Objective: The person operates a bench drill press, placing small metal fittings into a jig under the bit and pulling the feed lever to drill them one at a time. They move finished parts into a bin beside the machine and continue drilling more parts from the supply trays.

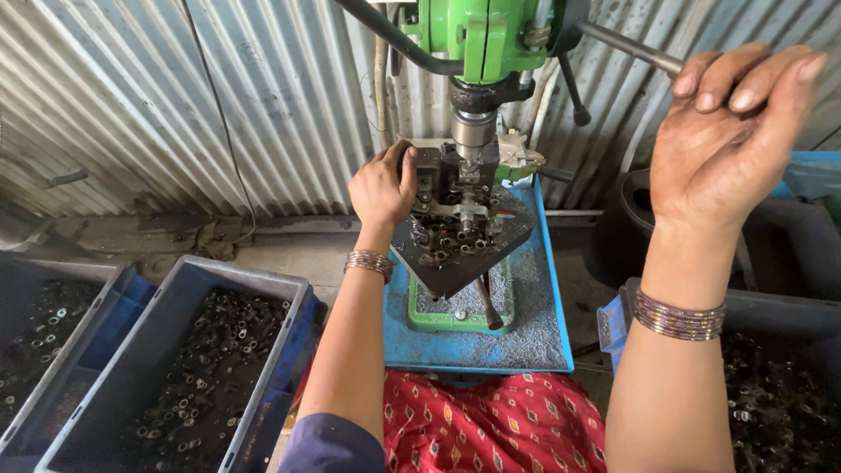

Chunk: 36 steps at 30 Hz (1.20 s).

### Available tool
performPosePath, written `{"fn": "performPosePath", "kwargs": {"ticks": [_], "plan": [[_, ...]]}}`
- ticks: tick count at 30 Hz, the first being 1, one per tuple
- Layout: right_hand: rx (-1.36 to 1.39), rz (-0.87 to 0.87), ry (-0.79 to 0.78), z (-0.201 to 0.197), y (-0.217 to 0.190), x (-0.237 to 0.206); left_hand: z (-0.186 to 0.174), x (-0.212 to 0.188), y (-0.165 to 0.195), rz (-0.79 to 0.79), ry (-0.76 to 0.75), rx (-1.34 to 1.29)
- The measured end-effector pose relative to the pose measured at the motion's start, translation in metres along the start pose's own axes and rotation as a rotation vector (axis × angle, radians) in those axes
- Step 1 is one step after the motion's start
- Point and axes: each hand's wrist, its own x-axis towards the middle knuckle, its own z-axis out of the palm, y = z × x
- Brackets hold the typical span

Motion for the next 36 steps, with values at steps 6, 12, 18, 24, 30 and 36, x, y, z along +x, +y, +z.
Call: {"fn": "performPosePath", "kwargs": {"ticks": [6, 12, 18, 24, 30, 36], "plan": [[-0.001, -0.005, 0.001, 0.001, 0.000, -0.002, -0.001, 0.001, 0.001, -0.017, -0.018, 0.013], [0.000, -0.006, 0.005, 0.001, 0.002, -0.004, 0.000, 0.001, 0.000, -0.020, -0.018, 0.013], [-0.002, -0.004, 0.012, 0.000, 0.003, -0.006, 0.002, 0.001, -0.001, -0.006, 0.002, 0.005], [-0.011, 0.001, 0.010, -0.004, 0.004, -0.010, 0.002, 0.001, -0.001, -0.024, -0.023, 0.017], [-0.035, 0.034, 0.017, -0.011, 0.010, -0.028, 0.004, 0.000, -0.004, -0.008, 0.003, 0.012], [-0.143, -0.026, 0.051, -0.009, 0.016, -0.034, 0.000, -0.005, -0.001, -0.032, 0.119, -0.046]]}}
